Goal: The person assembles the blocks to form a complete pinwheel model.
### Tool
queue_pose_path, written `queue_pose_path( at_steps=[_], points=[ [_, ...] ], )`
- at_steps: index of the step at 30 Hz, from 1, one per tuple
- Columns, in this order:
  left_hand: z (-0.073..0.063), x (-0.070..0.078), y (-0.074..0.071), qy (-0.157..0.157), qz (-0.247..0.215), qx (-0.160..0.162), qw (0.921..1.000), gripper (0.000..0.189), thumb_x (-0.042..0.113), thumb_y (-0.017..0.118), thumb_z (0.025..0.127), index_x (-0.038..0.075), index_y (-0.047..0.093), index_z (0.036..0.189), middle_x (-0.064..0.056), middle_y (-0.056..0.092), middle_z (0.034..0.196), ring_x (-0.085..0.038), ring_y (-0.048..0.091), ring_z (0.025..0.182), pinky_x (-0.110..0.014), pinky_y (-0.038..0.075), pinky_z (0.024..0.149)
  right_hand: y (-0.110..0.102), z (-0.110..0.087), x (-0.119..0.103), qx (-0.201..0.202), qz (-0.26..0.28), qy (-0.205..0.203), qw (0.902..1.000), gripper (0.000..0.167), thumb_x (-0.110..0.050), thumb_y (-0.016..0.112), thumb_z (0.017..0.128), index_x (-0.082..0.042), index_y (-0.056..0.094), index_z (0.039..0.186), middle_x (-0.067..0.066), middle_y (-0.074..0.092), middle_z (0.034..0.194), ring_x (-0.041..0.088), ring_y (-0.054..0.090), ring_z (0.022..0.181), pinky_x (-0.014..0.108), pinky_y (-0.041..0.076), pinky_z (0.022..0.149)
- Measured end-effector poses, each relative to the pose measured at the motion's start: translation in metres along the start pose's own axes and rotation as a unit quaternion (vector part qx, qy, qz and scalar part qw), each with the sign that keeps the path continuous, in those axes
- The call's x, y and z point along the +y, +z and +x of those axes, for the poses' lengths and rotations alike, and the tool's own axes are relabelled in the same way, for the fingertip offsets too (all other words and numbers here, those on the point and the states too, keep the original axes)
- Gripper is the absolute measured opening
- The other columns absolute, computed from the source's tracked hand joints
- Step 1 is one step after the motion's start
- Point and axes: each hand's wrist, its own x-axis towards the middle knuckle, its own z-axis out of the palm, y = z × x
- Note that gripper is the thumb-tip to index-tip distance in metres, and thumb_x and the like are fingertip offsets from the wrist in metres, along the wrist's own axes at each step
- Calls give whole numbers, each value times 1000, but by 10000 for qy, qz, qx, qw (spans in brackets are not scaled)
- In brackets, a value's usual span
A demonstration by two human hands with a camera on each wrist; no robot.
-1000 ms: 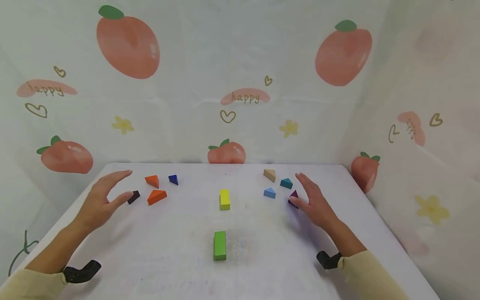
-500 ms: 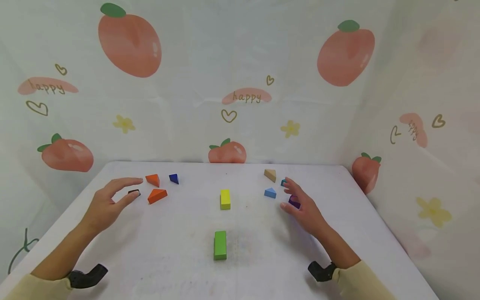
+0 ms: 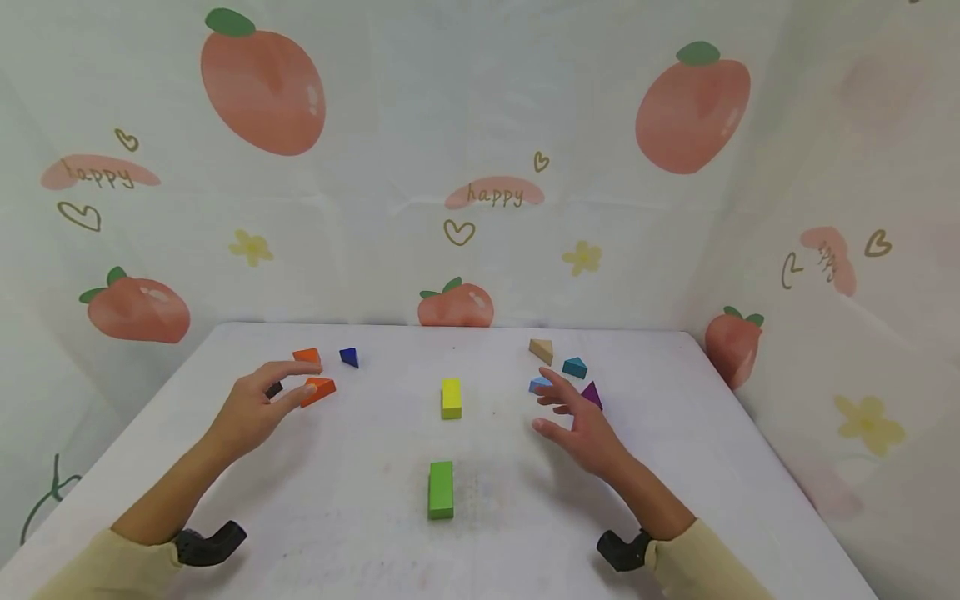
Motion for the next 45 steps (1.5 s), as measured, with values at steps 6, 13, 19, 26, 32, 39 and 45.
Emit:
queue_pose_path(
  at_steps=[6, 13, 19, 26, 32, 39, 45],
  points=[
    [5, 3, 14, -56, -136, -163, 9998, 27, 21, 65, 94, 12, 68, 120, -6, 66, 118, -30, 54, 117, -59, 41, 95, 9, 1, -1, -202, 127, 20, 9997, 67, -8, 66, 91, -15, 36, 150, 14, 60, 128, 27, 59, 114, 54, 48, 90],
    [12, 7, 33, -148, -216, -373, 9990, 29, 23, 68, 93, 14, 68, 120, -6, 65, 121, -29, 53, 121, -58, 40, 98, 20, 4, -6, -373, 164, -81, 9991, 65, -7, 67, 90, -14, 39, 148, 15, 61, 127, 25, 60, 113, 52, 49, 90],
    [17, 11, 49, -118, -137, -508, 9985, 32, 23, 69, 92, 12, 68, 122, -6, 65, 122, -29, 53, 121, -56, 43, 96, 33, 6, -10, -620, 337, 193, 9973, 61, -11, 67, 91, -15, 41, 146, 16, 60, 128, 26, 59, 115, 56, 47, 91],
    [24, 20, 68, -484, -280, -800, 9952, 37, 27, 70, 91, 17, 65, 126, -3, 61, 129, -28, 49, 126, -55, 41, 99, 44, 7, -14, -1018, 605, 312, 9925, 59, -12, 66, 92, -14, 42, 146, 15, 58, 132, 27, 56, 117, 56, 44, 95],
    [32, 28, 84, -613, -399, -960, 9927, 45, 28, 71, 90, 17, 60, 132, -5, 57, 134, -29, 49, 126, -55, 42, 99, 50, 8, -20, -1308, 618, 487, 9883, 60, -16, 67, 92, -8, 42, 146, 14, 56, 135, 28, 53, 120, 55, 42, 98],
    [39, 33, 103, -945, -681, -1280, 9849, 54, 27, 71, 89, 17, 54, 139, -5, 53, 139, -30, 48, 126, -54, 41, 100, 59, 7, -27, -1670, 592, 789, 9810, 64, -23, 71, 90, -10, 43, 146, 8, 51, 142, 26, 49, 125, 55, 39, 101],
    [48, 33, 118, -974, -829, -1445, 9812, 58, 26, 72, 89, 13, 51, 142, -5, 53, 140, -26, 49, 126, -49, 41, 101, 68, 5, -34, -1923, 440, 941, 9758, 69, -30, 74, 86, -12, 44, 145, 4, 51, 141, 24, 46, 126, 55, 37, 102]
  ],
)
